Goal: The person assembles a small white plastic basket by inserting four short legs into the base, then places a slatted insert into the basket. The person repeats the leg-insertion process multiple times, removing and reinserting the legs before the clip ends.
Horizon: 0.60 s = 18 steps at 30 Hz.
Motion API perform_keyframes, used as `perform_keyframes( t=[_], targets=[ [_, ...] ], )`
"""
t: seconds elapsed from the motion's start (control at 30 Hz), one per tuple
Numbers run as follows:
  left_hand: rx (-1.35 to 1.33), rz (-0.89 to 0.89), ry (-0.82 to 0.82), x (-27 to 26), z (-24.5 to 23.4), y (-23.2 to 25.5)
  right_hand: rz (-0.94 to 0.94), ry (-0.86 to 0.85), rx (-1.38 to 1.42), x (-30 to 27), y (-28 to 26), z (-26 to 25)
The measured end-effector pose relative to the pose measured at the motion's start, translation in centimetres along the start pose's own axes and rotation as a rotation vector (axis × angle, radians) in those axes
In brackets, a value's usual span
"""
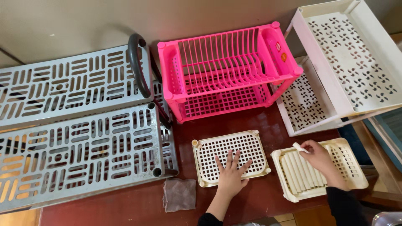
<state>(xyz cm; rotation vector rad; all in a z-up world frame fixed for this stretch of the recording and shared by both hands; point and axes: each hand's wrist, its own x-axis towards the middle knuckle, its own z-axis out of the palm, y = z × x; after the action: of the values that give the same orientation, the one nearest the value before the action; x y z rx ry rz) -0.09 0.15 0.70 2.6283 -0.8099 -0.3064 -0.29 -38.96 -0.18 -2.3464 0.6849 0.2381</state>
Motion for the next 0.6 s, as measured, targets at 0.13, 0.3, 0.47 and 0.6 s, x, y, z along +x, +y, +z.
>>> perform_keyframes(
  t=[0.13, 0.3, 0.47, 0.6],
  targets=[
    [0.002, -0.037, -0.026, 0.2, -0.5, 1.0, 0.088, -0.054, -0.032, -1.3, 3.6, -4.4],
    [-0.031, -0.053, 0.017, -0.1, -0.7, 2.5, 0.147, -0.089, -0.133, -2.8, 7.5, -7.1],
    [-0.054, -0.089, -0.022, -0.2, -1.1, 3.2, 0.159, -0.213, -0.279, -2.5, 9.2, -6.6],
    [-0.068, -0.105, -0.027, -0.1, -0.9, 3.3, 0.069, -0.191, -0.283, -2.7, 9.2, -5.8]
  ],
)
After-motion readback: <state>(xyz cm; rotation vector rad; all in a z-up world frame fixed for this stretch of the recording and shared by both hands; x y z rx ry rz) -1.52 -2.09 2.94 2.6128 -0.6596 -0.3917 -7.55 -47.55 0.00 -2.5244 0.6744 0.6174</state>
